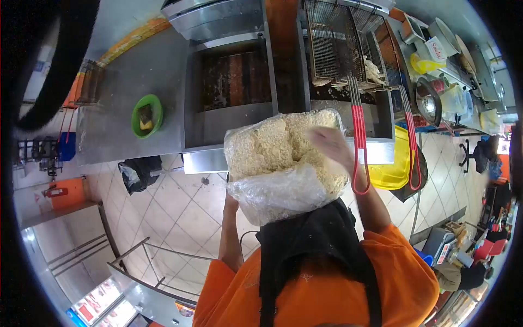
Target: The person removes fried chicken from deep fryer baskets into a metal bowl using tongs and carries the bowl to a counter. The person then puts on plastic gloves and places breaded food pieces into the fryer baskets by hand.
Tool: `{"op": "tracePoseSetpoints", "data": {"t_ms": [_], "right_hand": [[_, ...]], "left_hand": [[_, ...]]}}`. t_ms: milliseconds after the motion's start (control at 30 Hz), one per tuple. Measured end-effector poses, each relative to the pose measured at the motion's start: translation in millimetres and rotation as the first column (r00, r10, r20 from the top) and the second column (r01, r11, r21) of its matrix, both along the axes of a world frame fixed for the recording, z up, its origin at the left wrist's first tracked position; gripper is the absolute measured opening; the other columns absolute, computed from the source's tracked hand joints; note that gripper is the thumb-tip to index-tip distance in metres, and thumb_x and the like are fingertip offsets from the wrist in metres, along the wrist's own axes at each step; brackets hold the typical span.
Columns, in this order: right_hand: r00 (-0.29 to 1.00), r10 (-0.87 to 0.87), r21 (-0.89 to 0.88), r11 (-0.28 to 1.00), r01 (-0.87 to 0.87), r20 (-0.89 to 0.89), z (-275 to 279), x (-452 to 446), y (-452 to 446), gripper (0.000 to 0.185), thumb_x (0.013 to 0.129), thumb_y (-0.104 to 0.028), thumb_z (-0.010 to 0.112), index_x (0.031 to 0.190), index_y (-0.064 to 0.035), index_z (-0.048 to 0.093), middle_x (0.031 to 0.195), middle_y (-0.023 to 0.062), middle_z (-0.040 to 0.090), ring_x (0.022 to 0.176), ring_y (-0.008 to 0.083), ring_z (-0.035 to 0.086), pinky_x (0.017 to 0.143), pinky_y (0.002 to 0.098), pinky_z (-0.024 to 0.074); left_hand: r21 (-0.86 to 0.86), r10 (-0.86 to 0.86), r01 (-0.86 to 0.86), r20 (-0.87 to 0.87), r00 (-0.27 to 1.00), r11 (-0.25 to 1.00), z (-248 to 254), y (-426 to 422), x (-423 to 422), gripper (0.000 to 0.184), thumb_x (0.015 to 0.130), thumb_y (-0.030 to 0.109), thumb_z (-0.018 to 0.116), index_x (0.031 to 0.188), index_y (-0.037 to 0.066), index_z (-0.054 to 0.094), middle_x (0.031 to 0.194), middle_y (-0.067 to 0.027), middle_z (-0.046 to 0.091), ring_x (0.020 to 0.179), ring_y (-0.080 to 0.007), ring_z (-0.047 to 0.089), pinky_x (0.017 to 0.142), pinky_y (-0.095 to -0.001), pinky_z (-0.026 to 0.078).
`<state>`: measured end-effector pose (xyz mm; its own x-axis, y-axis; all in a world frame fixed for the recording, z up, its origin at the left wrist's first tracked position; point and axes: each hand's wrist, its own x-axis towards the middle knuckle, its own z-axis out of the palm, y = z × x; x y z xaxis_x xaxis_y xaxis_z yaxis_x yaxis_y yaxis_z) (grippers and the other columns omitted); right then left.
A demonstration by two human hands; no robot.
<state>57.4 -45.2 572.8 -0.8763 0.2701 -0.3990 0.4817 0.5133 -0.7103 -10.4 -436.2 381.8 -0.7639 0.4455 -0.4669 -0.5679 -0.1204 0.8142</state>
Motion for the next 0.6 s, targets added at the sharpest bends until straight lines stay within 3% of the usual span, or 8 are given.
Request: {"op": "tracePoseSetpoints", "data": {"t_ms": [33,100,167,233,300,467,533,600], "right_hand": [[0.985,0.166,0.163,0.974,-0.157,-0.046,19,-21,-26,0.032,0.092,-0.023,0.06,0.119,-0.0061,0.058,0.107,0.0091,0.063,0.095,0.0175,0.059,0.075,0.0291,0.0493],[0.975,0.191,0.278,0.948,-0.154,-0.112,26,-48,-63,0.031,0.091,-0.022,0.059,0.119,-0.0089,0.06,0.116,0.0117,0.062,0.103,0.0248,0.06,0.082,0.0343,0.0494],[0.977,-0.099,0.158,0.979,0.129,-0.187,-5,-68,-84,0.03,0.088,-0.021,0.06,0.116,-0.0118,0.063,0.119,0.0121,0.063,0.107,0.0309,0.059,0.087,0.0394,0.0479],[0.967,0.193,0.291,0.947,-0.139,-0.168,-82,-83,-74,0.053,0.084,-0.029,0.064,0.125,0.0021,0.052,0.123,0.0217,0.056,0.114,0.035,0.054,0.097,0.0395,0.043],[0.944,0.308,0.335,0.907,-0.254,-0.117,-91,-87,-77,0.063,0.082,-0.033,0.066,0.128,0.0066,0.049,0.124,0.0255,0.054,0.117,0.0372,0.052,0.102,0.0396,0.0407],[0.829,0.551,0.52,0.738,-0.43,-0.097,-29,-74,-81,0.029,0.075,-0.01,0.065,0.104,-0.015,0.071,0.114,0.0084,0.065,0.108,0.0307,0.06,0.098,0.0412,0.0435],[0.733,0.678,0.619,0.598,-0.509,-0.053,-10,-62,-71,0.026,0.078,-0.01,0.065,0.103,-0.0113,0.07,0.107,0.0093,0.067,0.104,0.0291,0.062,0.096,0.0399,0.0454],[0.805,0.57,0.516,0.746,-0.421,-0.167,6,-52,-75,0.022,0.081,-0.01,0.064,0.102,-0.0065,0.07,0.103,0.0106,0.069,0.099,0.0284,0.064,0.093,0.0382,0.0474]], "left_hand": [[-0.006,0.002,-0.002,0.001,1.0,1.0,9,2,0,0.03,0.084,0.008,0.065,0.112,-0.002,0.063,0.101,-0.0099,0.068,0.092,-0.0201,0.065,0.081,-0.0348,0.055],[0.021,-0.071,0.075,-0.163,0.984,0.997,10,1,2,0.039,0.087,0.011,0.063,0.124,0.0,0.055,0.112,-0.0114,0.065,0.099,-0.0215,0.063,0.085,-0.0358,0.054],[0.102,-0.029,0.043,-0.137,0.99,0.994,-7,2,-3,0.045,0.089,0.013,0.061,0.131,0.001,0.05,0.118,-0.0121,0.062,0.104,-0.022,0.062,0.088,-0.0363,0.053],[0.057,-0.086,0.098,-0.184,0.979,0.994,-8,4,-5,0.05,0.09,0.015,0.06,0.136,0.002,0.044,0.123,-0.0127,0.06,0.108,-0.0222,0.06,0.09,-0.0366,0.052],[0.038,-0.081,0.091,-0.203,0.976,0.995,-1,8,-3,0.046,0.091,0.015,0.059,0.134,0.001,0.047,0.121,-0.0123,0.061,0.106,-0.0219,0.061,0.09,-0.0363,0.051],[0.067,-0.018,0.033,-0.202,0.979,0.997,31,16,3,0.04,0.092,0.014,0.058,0.129,0.0,0.052,0.116,-0.0116,0.063,0.104,-0.0213,0.061,0.089,-0.0361,0.051],[0.062,-0.016,0.032,-0.249,0.968,0.998,36,19,2,0.039,0.092,0.014,0.057,0.128,0.0,0.053,0.115,-0.0113,0.064,0.103,-0.0209,0.061,0.089,-0.036,0.051],[0.063,0.01,0.006,-0.249,0.969,0.998,31,19,3,0.039,0.092,0.014,0.057,0.128,0.0,0.053,0.115,-0.011,0.063,0.103,-0.0203,0.061,0.089,-0.0357,0.051]]}}
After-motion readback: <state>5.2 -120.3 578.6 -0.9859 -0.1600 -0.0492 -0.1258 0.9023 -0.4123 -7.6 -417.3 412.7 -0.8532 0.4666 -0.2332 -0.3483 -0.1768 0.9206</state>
